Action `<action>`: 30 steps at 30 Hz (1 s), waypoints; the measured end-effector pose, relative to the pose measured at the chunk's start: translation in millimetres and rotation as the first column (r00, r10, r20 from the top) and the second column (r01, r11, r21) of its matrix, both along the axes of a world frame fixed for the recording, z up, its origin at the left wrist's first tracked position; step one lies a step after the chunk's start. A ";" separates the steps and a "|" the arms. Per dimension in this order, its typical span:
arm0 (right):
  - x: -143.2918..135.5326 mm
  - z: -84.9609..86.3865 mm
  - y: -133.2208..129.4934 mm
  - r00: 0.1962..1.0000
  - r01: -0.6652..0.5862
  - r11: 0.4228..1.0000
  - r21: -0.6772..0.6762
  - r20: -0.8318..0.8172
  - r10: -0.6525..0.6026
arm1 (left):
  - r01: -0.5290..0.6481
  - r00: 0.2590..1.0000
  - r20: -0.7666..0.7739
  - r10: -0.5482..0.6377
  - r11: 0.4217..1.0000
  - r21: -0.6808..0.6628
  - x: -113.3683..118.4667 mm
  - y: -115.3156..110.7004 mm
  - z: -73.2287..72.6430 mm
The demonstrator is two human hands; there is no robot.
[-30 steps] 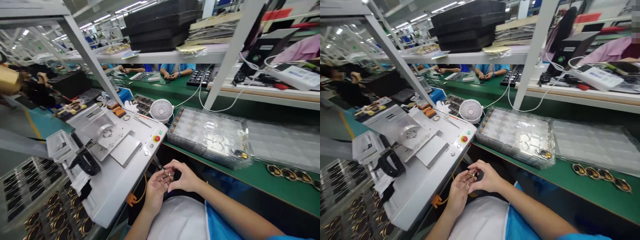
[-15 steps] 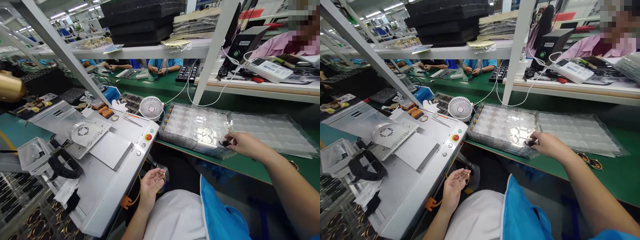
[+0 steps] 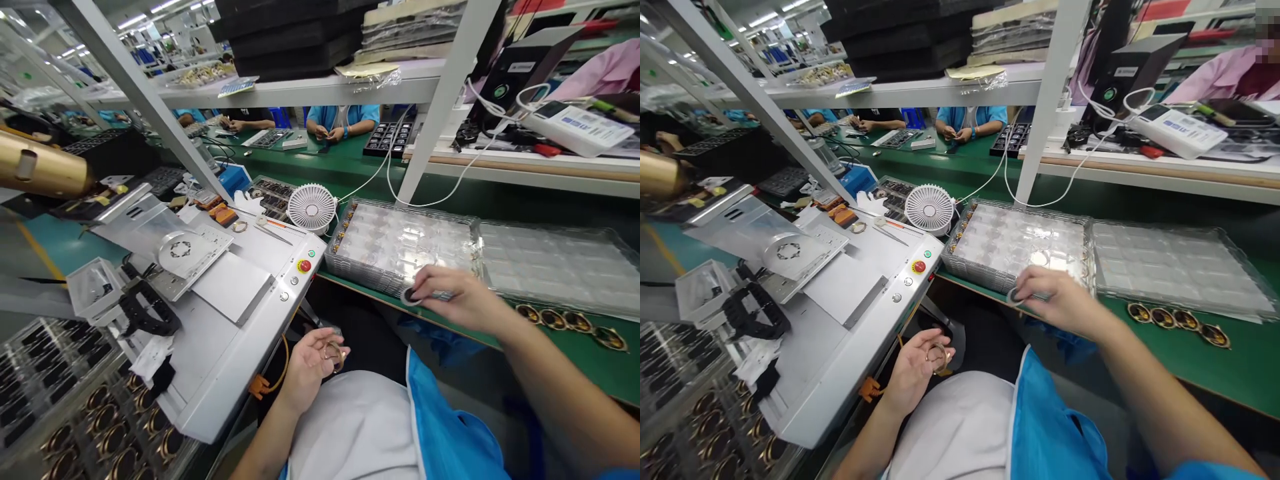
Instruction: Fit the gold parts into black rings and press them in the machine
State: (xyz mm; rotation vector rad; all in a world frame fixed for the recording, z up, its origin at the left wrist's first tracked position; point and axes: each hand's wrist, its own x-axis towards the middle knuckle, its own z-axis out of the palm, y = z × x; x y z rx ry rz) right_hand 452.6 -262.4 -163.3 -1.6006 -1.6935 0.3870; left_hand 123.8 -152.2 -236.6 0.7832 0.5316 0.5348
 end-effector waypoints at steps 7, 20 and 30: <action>-96.4 -11.6 62.9 0.858 -0.392 0.890 0.231 -0.259 0.445 | 0.180 0.981 0.069 -0.182 0.983 0.032 -1.5 8.1 33.9; -157.4 -53.4 78.4 0.846 0.097 0.966 0.240 -0.531 0.047 | -0.074 0.997 0.006 0.074 0.984 0.165 -18.4 -14.3 14.0; -141.9 -42.8 83.0 0.908 -0.230 0.932 0.279 -0.283 0.309 | -0.043 0.999 0.006 0.043 0.990 0.135 -28.7 3.5 15.4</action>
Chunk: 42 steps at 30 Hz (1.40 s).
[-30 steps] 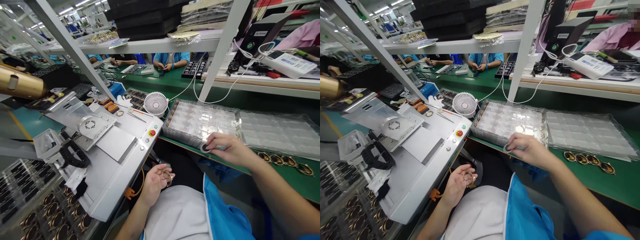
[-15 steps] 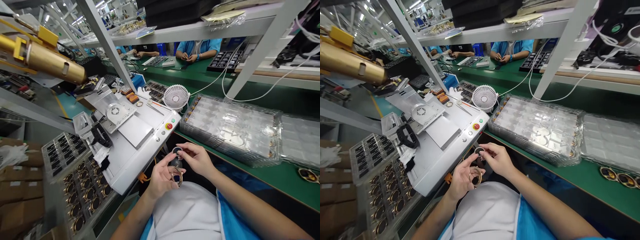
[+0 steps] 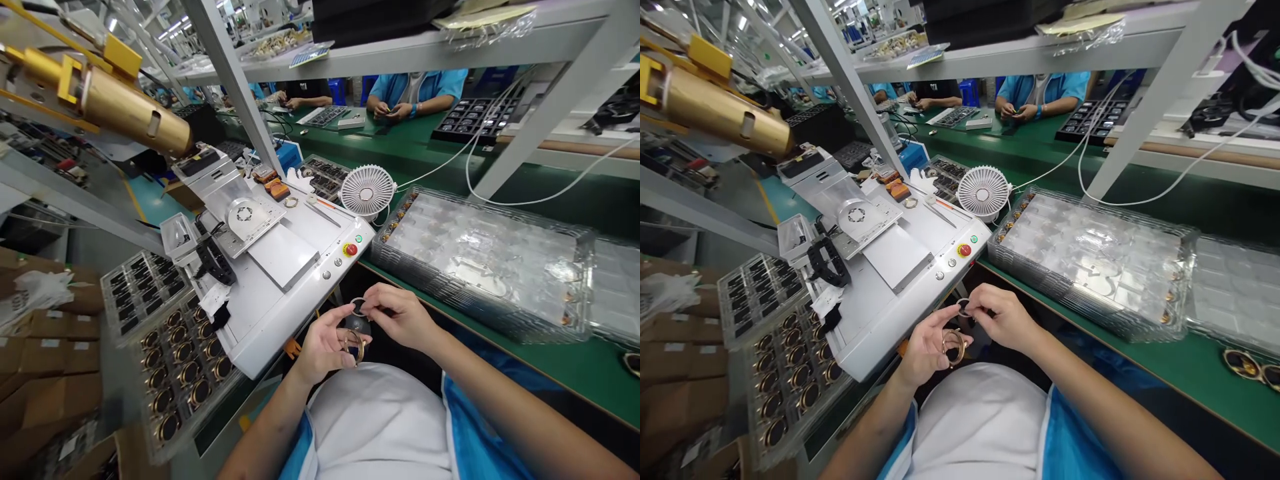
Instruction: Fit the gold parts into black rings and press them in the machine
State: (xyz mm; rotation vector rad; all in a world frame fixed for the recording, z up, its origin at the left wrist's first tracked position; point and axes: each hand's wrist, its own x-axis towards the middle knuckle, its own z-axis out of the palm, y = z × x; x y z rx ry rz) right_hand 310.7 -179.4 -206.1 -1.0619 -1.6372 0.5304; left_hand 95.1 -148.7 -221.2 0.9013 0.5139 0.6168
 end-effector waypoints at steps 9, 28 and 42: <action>-12.9 15.1 59.3 0.995 -0.089 0.961 -0.262 -0.069 0.073 | -0.227 0.974 0.011 0.227 0.974 -0.022 -21.4 8.7 -3.9; -52.0 0.2 64.5 0.897 -0.130 0.805 -0.579 -0.415 -0.154 | -0.147 0.874 -0.210 0.439 0.649 0.747 -34.5 -12.7 -14.3; -46.8 7.4 29.0 0.684 -0.263 0.738 -0.621 -0.659 -0.311 | -0.099 0.928 -0.143 0.344 0.597 0.796 -18.2 -8.8 -14.5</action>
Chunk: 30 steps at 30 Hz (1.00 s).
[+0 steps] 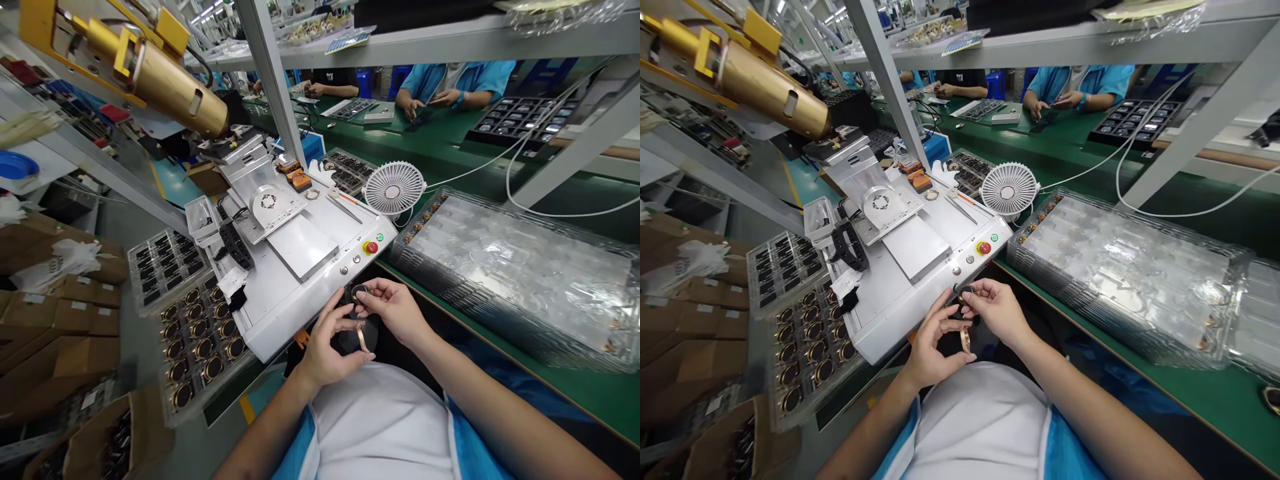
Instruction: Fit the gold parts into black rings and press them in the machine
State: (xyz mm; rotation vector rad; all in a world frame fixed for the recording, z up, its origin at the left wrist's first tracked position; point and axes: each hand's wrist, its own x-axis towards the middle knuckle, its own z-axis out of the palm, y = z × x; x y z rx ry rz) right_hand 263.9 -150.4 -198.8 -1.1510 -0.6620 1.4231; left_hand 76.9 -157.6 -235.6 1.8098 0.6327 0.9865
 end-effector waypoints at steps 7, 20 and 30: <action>8.3 -4.9 -4.1 0.995 -0.100 0.995 -0.022 0.021 0.101 | 0.082 0.967 -0.254 -0.025 0.973 0.217 -3.6 5.1 1.3; 16.3 -7.2 -8.7 0.992 -0.121 0.992 -0.019 -0.027 0.120 | 0.102 0.995 0.003 -0.102 0.995 0.008 -7.0 7.9 -2.7; -9.2 2.6 -20.4 0.959 -0.231 0.962 -0.147 -0.199 0.200 | -0.004 0.903 0.386 0.187 0.904 -0.427 -0.2 14.9 -21.3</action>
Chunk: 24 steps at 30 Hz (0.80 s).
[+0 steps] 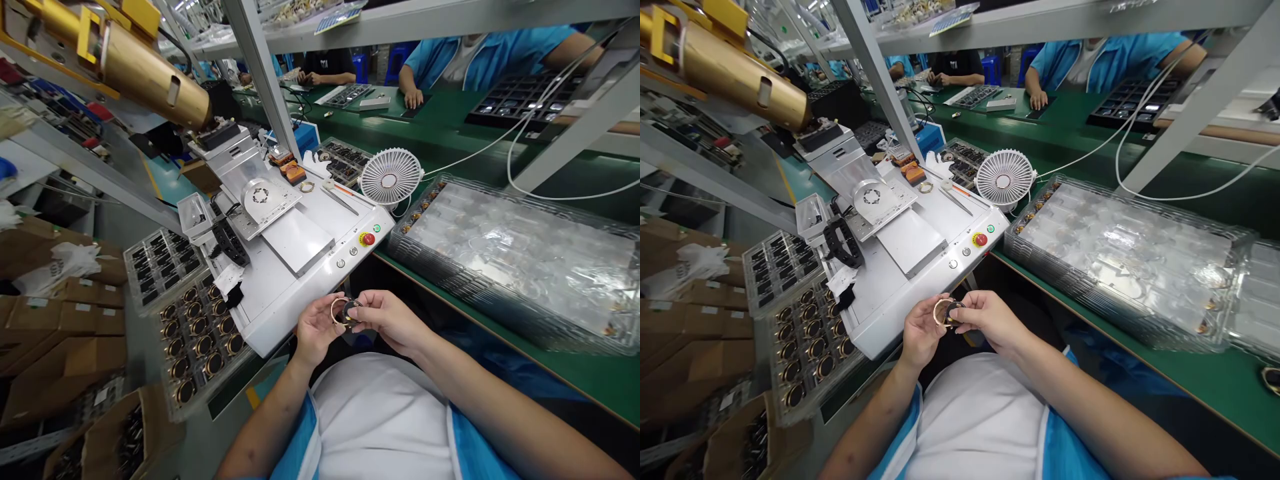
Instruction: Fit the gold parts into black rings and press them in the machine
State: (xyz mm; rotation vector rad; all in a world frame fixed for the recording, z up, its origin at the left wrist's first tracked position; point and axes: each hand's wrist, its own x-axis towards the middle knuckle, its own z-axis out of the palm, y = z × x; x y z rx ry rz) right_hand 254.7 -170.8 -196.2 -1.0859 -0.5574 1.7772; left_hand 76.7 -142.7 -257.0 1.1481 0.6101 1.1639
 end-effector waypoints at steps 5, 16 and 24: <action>-17.3 6.1 -4.6 0.992 0.106 0.993 0.046 0.067 -0.109 | 0.019 1.000 -0.011 -0.019 0.997 0.073 0.8 -3.3 -1.7; -29.8 11.4 -7.0 0.914 0.123 0.970 0.211 0.356 -0.194 | -0.035 0.999 -0.014 0.037 0.991 0.131 -2.6 -5.4 -1.9; -30.7 7.3 -7.0 0.927 0.102 0.969 0.226 0.332 -0.175 | -0.034 0.999 -0.021 0.037 0.994 0.107 -6.2 -4.2 -2.5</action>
